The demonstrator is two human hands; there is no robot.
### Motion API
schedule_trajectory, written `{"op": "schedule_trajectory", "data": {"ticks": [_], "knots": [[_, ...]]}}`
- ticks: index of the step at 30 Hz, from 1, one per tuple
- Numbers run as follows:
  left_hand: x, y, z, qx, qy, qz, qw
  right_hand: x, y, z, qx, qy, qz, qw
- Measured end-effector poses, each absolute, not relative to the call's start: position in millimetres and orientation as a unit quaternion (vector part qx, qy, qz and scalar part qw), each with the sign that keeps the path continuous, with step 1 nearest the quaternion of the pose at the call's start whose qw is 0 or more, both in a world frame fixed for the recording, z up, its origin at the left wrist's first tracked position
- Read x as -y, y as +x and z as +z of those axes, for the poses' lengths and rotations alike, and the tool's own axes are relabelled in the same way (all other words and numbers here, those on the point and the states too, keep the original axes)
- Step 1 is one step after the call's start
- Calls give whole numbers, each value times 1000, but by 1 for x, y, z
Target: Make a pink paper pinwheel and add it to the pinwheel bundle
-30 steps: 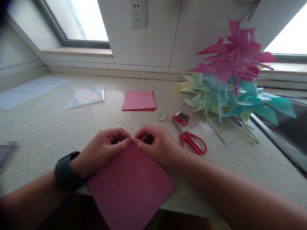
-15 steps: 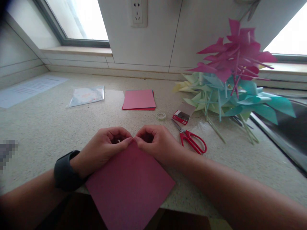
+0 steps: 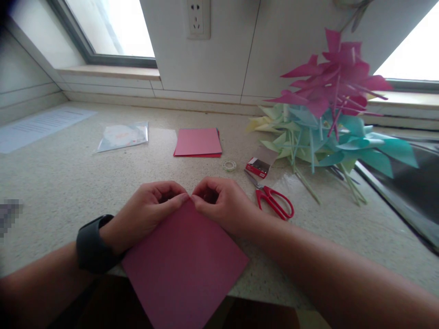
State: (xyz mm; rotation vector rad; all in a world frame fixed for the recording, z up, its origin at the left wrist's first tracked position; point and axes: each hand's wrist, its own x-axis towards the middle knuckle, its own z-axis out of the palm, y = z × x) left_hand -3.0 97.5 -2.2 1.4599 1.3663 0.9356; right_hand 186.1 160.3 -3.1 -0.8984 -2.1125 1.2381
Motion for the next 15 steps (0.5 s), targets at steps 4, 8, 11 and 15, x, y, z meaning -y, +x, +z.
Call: {"op": "schedule_trajectory", "data": {"ticks": [4, 8, 11, 15], "knots": [[-97, -3, -3, -552, 593, 376, 449, -160, 186, -3, 784, -335, 452, 261], [-97, -2, -3, -553, 594, 375, 448, -159, 186, -4, 787, -331, 450, 261], [-97, -2, -2, -554, 596, 377, 443, -159, 186, -5, 787, -326, 451, 265], [-96, -2, -1, -552, 603, 375, 437, -159, 186, -5, 788, -331, 446, 267]]}}
